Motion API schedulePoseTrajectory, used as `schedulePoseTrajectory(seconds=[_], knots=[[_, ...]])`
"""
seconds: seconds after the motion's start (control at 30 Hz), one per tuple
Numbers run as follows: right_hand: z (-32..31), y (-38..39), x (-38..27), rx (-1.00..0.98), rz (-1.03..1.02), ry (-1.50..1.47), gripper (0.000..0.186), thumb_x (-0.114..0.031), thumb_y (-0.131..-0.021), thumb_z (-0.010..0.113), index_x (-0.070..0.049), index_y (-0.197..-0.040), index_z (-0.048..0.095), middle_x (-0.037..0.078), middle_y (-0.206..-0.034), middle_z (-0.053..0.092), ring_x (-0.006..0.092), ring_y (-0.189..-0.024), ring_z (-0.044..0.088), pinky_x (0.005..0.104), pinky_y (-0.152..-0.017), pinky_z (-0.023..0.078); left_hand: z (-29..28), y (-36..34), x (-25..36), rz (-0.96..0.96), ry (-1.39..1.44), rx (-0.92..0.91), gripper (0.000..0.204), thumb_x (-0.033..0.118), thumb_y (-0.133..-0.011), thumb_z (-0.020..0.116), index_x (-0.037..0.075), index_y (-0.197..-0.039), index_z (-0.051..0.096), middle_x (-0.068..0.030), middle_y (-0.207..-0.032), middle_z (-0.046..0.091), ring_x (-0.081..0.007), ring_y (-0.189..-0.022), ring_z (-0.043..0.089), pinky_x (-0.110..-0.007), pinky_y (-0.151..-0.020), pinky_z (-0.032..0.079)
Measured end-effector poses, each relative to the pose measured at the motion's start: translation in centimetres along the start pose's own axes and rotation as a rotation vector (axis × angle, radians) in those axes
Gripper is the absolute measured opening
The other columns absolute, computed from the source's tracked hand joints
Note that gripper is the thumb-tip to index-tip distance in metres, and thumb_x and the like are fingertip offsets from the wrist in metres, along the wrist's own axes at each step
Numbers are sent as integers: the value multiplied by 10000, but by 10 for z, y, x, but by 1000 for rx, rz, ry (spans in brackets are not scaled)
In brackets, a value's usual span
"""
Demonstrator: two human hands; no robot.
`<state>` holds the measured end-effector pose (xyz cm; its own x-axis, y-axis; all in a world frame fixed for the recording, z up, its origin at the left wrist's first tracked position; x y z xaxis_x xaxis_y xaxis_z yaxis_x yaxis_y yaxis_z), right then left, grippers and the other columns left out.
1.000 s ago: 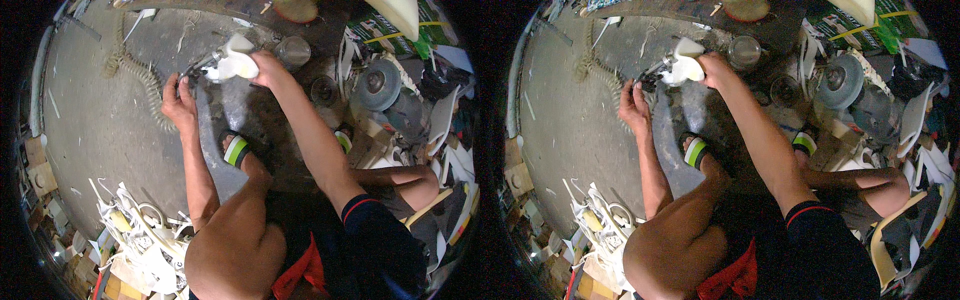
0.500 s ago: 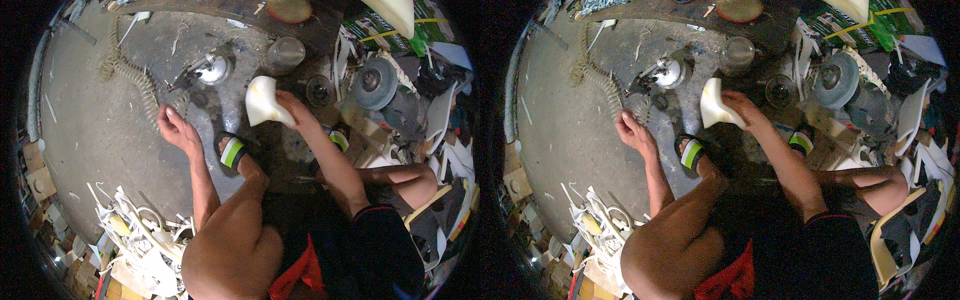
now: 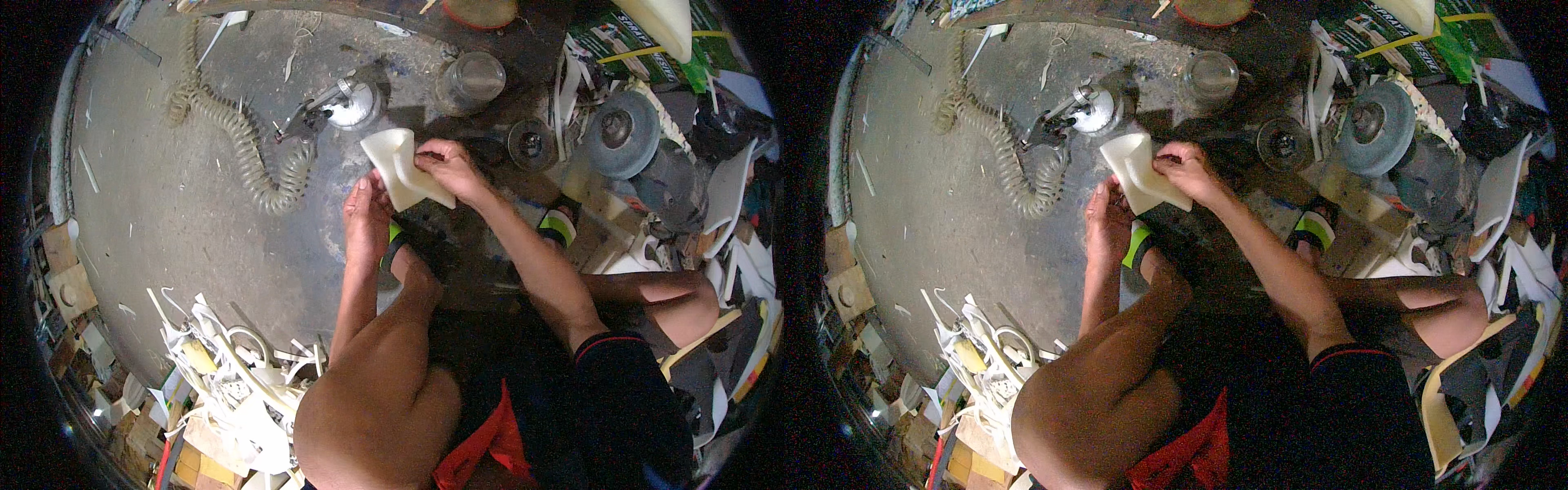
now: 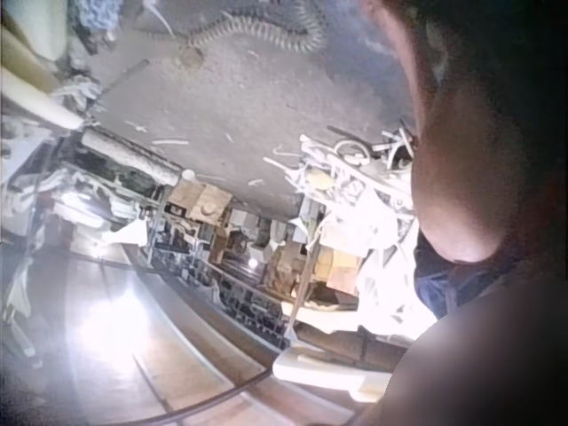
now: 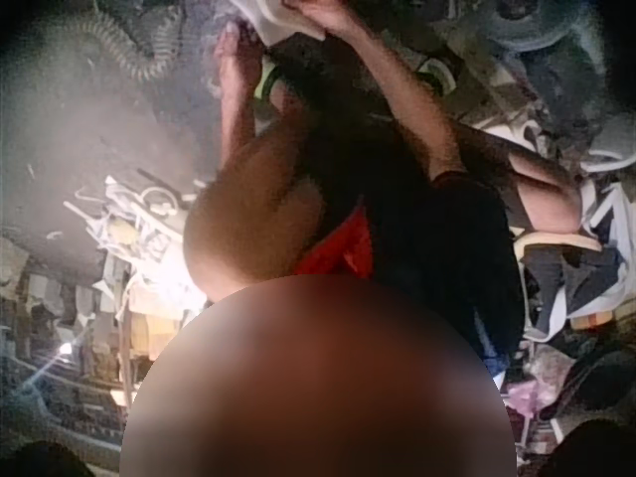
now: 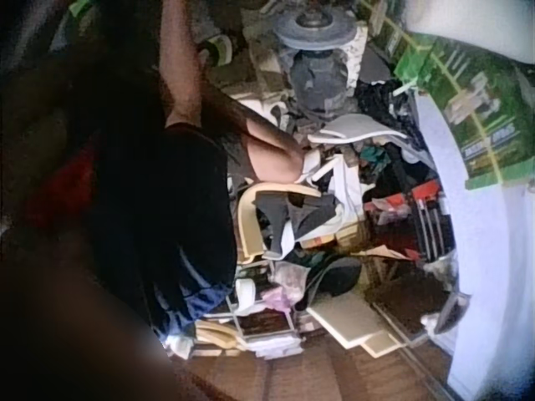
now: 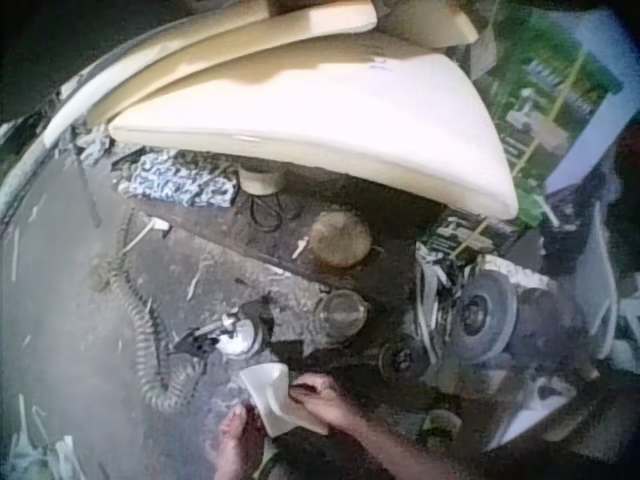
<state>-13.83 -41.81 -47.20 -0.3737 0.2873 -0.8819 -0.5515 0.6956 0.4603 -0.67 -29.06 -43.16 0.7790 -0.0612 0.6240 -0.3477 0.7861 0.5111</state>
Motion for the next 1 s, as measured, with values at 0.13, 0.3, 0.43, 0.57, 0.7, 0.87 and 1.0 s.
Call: schedulePoseTrajectory(seconds=[0.13,0.3,0.43,0.57,0.7,0.87,1.0], knots=[[7,19,-31,296,-91,463,117,-120,-879,652,-65,-982,654,139,-836,687,292,-766,676,403,-707,530,2,-1,-7,-38,-199,89,246,196,-969,624,15,-1136,616,-51,-987,681,-125,-816,636,-277,-729,530],[27,37,-55,351,-346,659,194,-189,-904,581,-45,-1012,656,178,-870,649,418,-860,625,517,-747,488,-3,-7,-12,-78,-186,189,228,76,-921,655,44,-1141,607,-84,-1076,688,-182,-927,679,-323,-777,579],[39,40,-51,213,-502,521,404,-348,-988,447,-77,-1247,598,196,-1256,572,419,-1182,519,489,-1040,353,-6,-10,-10,-78,42,141,290,65,-924,628,32,-1210,594,-90,-1120,680,-196,-958,672,-339,-780,560],[34,42,-40,-192,-307,26,613,-500,-1043,264,-91,-1447,476,192,-1479,455,370,-1381,407,418,-1165,281,-11,-10,-10,-95,139,194,371,105,-916,658,30,-1266,561,-108,-1218,637,-246,-1095,629,-396,-910,528],[20,49,-46,-401,-257,-89,692,-574,-1036,209,-97,-1501,396,139,-1501,437,318,-1421,344,466,-1143,308,-13,-9,-12,-58,174,254,418,170,-916,680,26,-1285,548,-118,-1244,618,-269,-1127,612,-443,-970,510],[18,51,-42,-590,195,-543,833,-739,-953,169,-163,-1497,426,58,-1548,366,227,-1416,323,475,-1113,341,-8,-9,-14,-94,185,182,409,197,-927,673,13,-1270,548,-130,-1228,618,-284,-1116,614,-473,-979,513],[15,49,-37,-721,255,-712,810,-746,-946,208,-191,-1485,452,49,-1496,405,198,-1353,377,457,-1041,403,-5,-8,-13,-152,152,138,379,199,-945,649,-1,-1250,548,-141,-1215,618,-289,-1110,613,-482,-977,515]])
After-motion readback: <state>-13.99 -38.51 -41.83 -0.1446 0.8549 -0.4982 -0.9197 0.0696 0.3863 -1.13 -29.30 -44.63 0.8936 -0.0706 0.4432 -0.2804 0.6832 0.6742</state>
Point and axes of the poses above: each hand's wrist, its own y-axis away from the middle knuckle, its own z-axis out of the palm, x = y × z, the point moved 3 cm from there along -y, towards the middle knuckle
